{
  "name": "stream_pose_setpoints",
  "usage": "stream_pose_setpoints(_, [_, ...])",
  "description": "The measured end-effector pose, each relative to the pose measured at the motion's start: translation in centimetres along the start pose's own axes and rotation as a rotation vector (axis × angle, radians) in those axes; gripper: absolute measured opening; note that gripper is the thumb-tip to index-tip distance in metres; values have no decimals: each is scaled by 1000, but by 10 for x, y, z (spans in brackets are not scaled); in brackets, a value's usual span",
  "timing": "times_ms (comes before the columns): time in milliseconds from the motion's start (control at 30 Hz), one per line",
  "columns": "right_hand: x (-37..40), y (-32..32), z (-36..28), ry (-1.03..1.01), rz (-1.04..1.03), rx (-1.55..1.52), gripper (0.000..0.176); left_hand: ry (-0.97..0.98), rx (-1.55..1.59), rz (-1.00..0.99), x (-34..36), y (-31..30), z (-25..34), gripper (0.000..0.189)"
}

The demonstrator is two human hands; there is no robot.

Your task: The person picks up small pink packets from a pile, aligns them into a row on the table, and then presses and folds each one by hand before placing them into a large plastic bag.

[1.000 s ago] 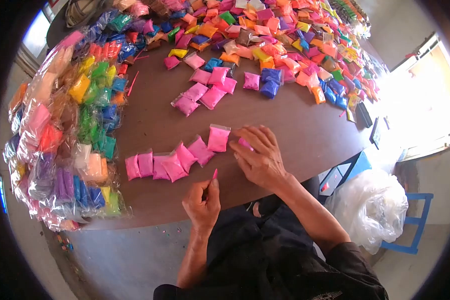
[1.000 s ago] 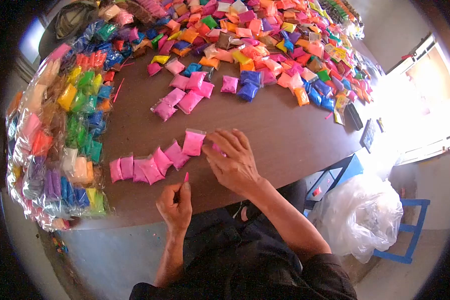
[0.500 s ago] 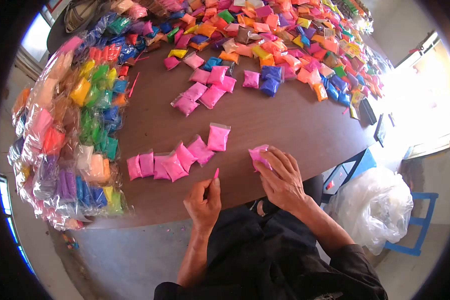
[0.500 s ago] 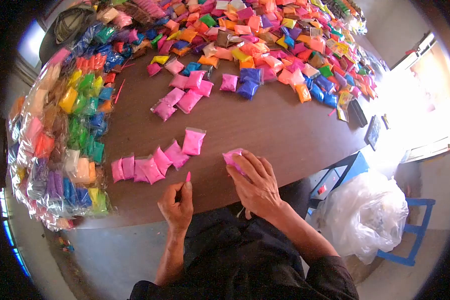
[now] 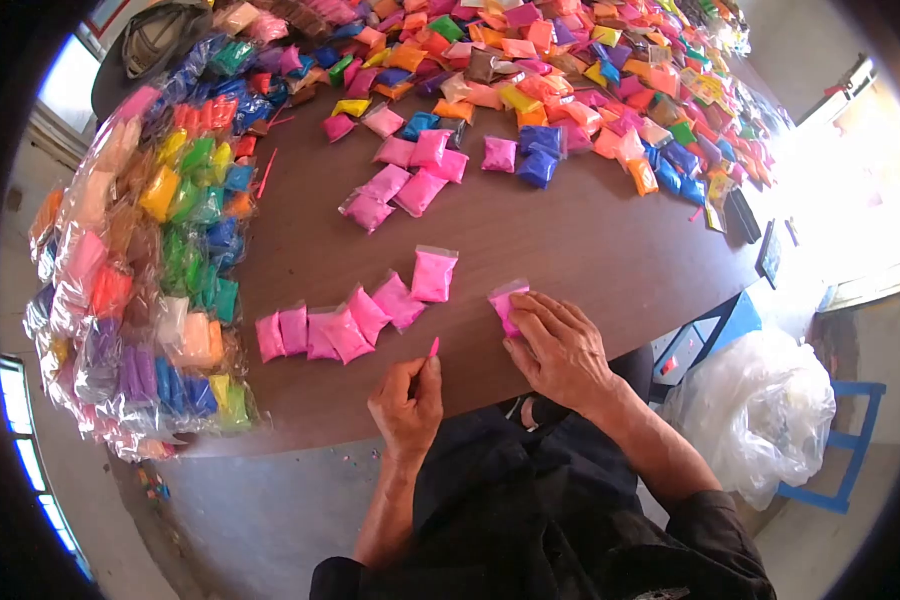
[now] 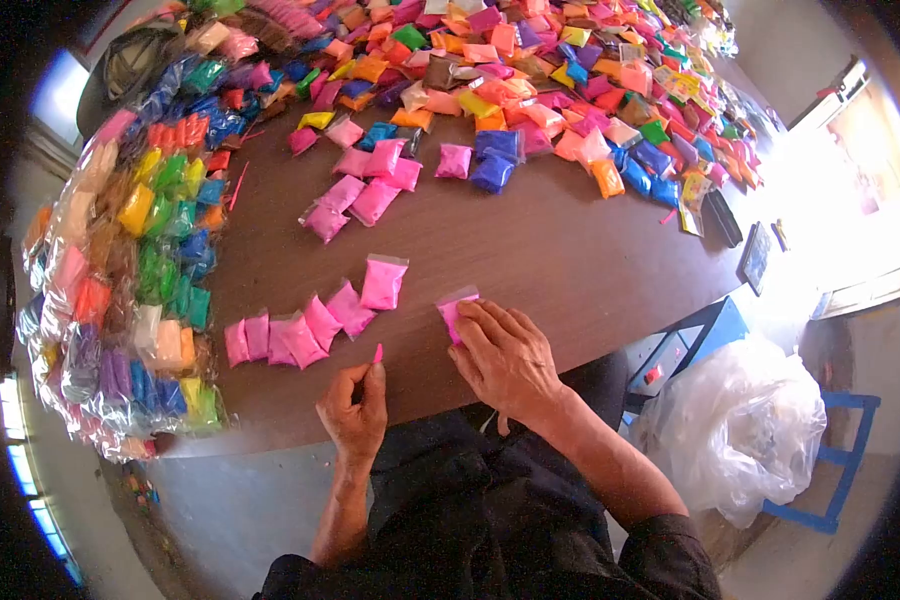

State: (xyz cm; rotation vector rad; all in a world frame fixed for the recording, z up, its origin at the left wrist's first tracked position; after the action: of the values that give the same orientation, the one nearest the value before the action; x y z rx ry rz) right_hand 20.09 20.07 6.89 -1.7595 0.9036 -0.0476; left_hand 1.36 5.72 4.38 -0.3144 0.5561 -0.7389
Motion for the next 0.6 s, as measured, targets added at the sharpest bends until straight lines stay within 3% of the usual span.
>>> stream_pose_setpoints(233, [8, 9, -3, 21, 49, 49, 30, 68, -3, -24, -3, 2, 2, 9])
stream_pose_setpoints(600, [9, 4, -4, 17, 119, -2, 37, 10, -44, -34, 2, 4, 1, 11])
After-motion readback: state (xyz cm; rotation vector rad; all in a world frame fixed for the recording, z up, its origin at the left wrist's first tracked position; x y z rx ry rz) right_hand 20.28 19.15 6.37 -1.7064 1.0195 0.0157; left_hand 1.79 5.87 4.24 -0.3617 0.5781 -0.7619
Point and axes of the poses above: each hand's wrist, its own x-axis away from the middle knuckle, its own y-axis out of the palm, z = x × y, the point moved 3 cm from there along -x, towards the middle knuckle, and after that the axes turned 1 degree about z, right-handed, at the moved point
